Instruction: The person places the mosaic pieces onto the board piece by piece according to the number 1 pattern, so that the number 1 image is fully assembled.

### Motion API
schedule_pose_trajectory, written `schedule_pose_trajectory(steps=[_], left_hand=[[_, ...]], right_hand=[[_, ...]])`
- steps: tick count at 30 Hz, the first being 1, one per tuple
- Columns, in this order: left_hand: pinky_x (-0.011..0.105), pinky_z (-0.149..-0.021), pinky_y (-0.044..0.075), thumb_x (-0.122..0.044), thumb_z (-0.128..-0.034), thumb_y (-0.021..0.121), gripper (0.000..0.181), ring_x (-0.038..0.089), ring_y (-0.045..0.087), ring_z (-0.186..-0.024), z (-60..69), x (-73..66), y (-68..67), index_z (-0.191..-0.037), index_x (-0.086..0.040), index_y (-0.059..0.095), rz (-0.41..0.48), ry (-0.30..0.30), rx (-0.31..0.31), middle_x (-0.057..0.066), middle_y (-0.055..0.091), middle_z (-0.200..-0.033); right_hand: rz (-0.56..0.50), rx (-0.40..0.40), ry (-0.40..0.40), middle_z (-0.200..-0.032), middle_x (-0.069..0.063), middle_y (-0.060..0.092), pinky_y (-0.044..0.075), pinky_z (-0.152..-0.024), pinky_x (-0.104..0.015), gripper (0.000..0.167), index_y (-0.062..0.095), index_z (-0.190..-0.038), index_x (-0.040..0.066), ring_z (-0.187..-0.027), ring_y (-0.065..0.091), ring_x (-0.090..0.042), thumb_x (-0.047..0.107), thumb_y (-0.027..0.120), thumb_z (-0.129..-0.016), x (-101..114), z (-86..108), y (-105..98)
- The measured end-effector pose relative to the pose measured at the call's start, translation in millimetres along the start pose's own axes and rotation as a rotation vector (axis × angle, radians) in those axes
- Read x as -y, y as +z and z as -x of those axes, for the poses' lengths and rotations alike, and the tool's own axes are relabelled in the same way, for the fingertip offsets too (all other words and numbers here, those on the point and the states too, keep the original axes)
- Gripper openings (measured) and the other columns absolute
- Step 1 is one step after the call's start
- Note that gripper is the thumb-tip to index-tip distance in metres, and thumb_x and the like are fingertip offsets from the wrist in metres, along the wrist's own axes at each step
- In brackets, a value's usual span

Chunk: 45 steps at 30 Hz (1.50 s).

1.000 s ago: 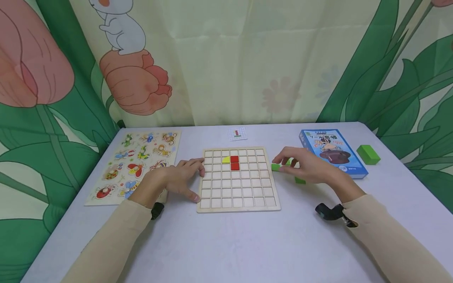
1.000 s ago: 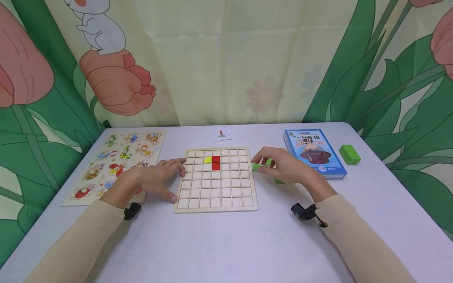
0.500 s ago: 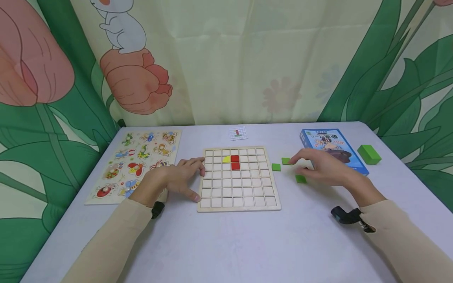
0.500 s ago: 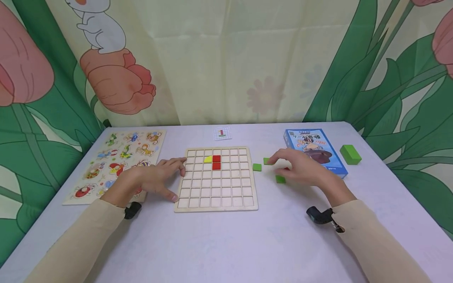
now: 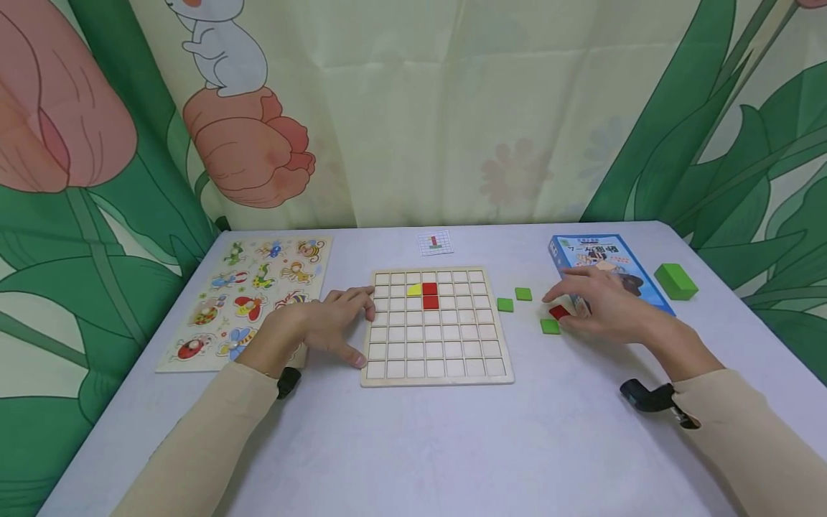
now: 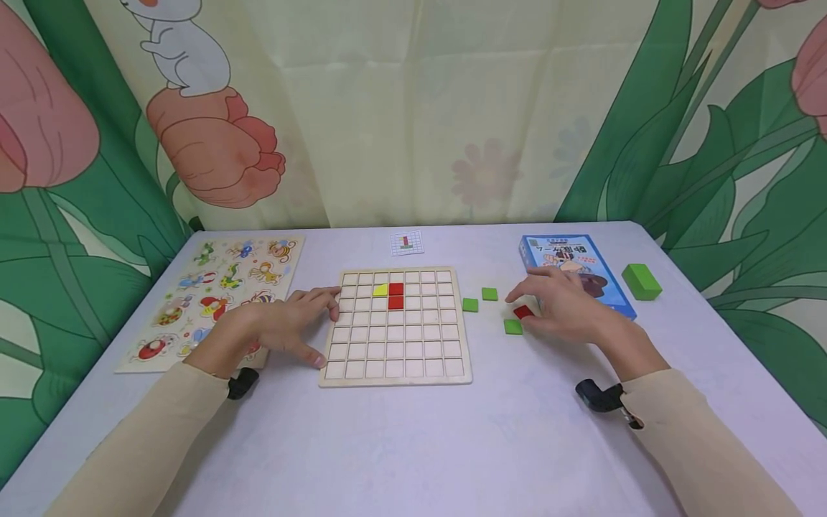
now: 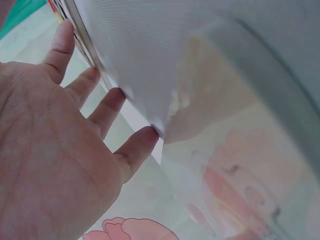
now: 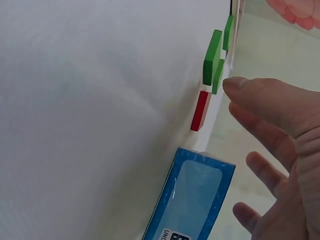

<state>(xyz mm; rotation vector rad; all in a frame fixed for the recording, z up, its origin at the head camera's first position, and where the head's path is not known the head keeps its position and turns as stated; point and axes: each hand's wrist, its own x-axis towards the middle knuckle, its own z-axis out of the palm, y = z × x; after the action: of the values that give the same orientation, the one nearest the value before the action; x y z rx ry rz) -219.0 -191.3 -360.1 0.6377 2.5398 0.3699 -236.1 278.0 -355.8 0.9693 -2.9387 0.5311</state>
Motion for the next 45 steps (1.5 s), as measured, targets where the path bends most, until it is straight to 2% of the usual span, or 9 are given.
schedule_pose_trajectory(steps=[6, 15, 22, 27, 32, 36, 39, 41, 45], left_hand=[[0.063, -0.111, 0.035, -0.052, -0.0779, 0.087, 0.068, 0.040, 0.024, -0.149, -0.8, 0.4, 0.2, -0.121, -0.023, 0.043, 0.000, 0.002, 0.000, 0.009, 0.009, -0.172], [0.062, -0.111, 0.035, -0.052, -0.0779, 0.087, 0.068, 0.040, 0.024, -0.149, 0.0, -0.8, -0.6, -0.121, -0.023, 0.043, -0.006, -0.003, 0.003, 0.009, 0.008, -0.173], [0.061, -0.109, 0.036, -0.050, -0.0787, 0.087, 0.067, 0.037, 0.023, -0.149, 1.4, -0.4, -0.5, -0.121, -0.023, 0.043, 0.009, -0.007, 0.003, 0.007, 0.008, -0.172], [0.061, -0.111, 0.034, -0.049, -0.0791, 0.087, 0.067, 0.037, 0.021, -0.150, 0.5, 1.1, -0.1, -0.121, -0.023, 0.043, 0.023, 0.004, 0.001, 0.006, 0.008, -0.172], [0.061, -0.111, 0.034, -0.049, -0.0787, 0.087, 0.067, 0.037, 0.021, -0.150, 0.4, 1.5, 0.0, -0.121, -0.023, 0.043, 0.032, 0.004, 0.004, 0.006, 0.008, -0.172], [0.060, -0.110, 0.035, -0.049, -0.0787, 0.087, 0.067, 0.036, 0.020, -0.151, 0.7, 1.4, 0.0, -0.121, -0.023, 0.043, 0.036, -0.001, 0.004, 0.005, 0.008, -0.172], [0.061, -0.109, 0.036, -0.050, -0.0789, 0.087, 0.067, 0.036, 0.020, -0.151, 0.5, 1.2, -0.1, -0.121, -0.023, 0.043, 0.036, -0.007, 0.007, 0.005, 0.008, -0.172], [0.061, -0.109, 0.036, -0.050, -0.0790, 0.087, 0.067, 0.036, 0.020, -0.151, 0.4, 1.0, -0.1, -0.121, -0.023, 0.043, 0.035, -0.009, 0.009, 0.004, 0.007, -0.172], [0.061, -0.108, 0.037, -0.050, -0.0789, 0.087, 0.067, 0.036, 0.022, -0.150, 1.4, 0.3, -0.5, -0.121, -0.024, 0.043, 0.028, -0.011, 0.007, 0.005, 0.008, -0.172]], right_hand=[[0.059, 0.026, 0.018, -0.123, -0.001, 0.072, 0.016, -0.104, -0.077, 0.035, 0.075, -0.114, 0.022, -0.143, 0.032, -0.049, 0.008, 0.084, -0.083, -4, 1.3, 2], [0.092, 0.074, 0.082, -0.122, -0.001, 0.073, 0.017, -0.103, -0.077, 0.038, 0.074, -0.120, 0.023, -0.144, 0.033, -0.047, 0.014, 0.085, -0.085, -9, 2.1, 1], [0.094, 0.084, 0.075, -0.095, 0.008, 0.070, 0.019, -0.102, -0.075, 0.034, 0.075, -0.118, 0.023, -0.144, 0.034, -0.048, 0.011, 0.083, -0.087, -11, 1.9, 1], [0.096, 0.079, 0.064, -0.119, -0.004, 0.072, 0.023, -0.102, -0.075, 0.033, 0.073, -0.123, 0.021, -0.139, 0.039, -0.046, 0.010, 0.077, -0.092, -10, 3.2, 0], [0.011, 0.068, 0.035, -0.141, -0.016, 0.060, 0.031, -0.106, -0.075, 0.040, 0.066, -0.135, 0.019, -0.139, 0.041, -0.047, 0.008, 0.069, -0.097, -11, 5.4, 0], [-0.043, 0.027, -0.019, -0.128, -0.010, 0.063, 0.045, -0.098, -0.061, 0.041, 0.064, -0.137, 0.018, -0.122, 0.052, -0.036, 0.005, 0.066, -0.099, -10, 5.3, 1], [-0.074, -0.016, -0.071, -0.116, 0.001, 0.064, 0.047, -0.091, -0.047, 0.037, 0.066, -0.134, 0.015, -0.110, 0.054, -0.024, 0.004, 0.066, -0.099, -9, 4.0, 2], [-0.103, -0.038, -0.090, -0.114, 0.004, 0.065, 0.047, -0.092, -0.039, 0.034, 0.066, -0.132, 0.014, -0.110, 0.055, -0.020, 0.005, 0.066, -0.099, -9, 3.6, 2], [-0.154, -0.067, -0.117, -0.122, 0.001, 0.069, 0.045, -0.094, -0.022, 0.033, 0.065, -0.132, 0.014, -0.114, 0.056, -0.010, 0.009, 0.068, -0.099, -7, 1.1, 2]])
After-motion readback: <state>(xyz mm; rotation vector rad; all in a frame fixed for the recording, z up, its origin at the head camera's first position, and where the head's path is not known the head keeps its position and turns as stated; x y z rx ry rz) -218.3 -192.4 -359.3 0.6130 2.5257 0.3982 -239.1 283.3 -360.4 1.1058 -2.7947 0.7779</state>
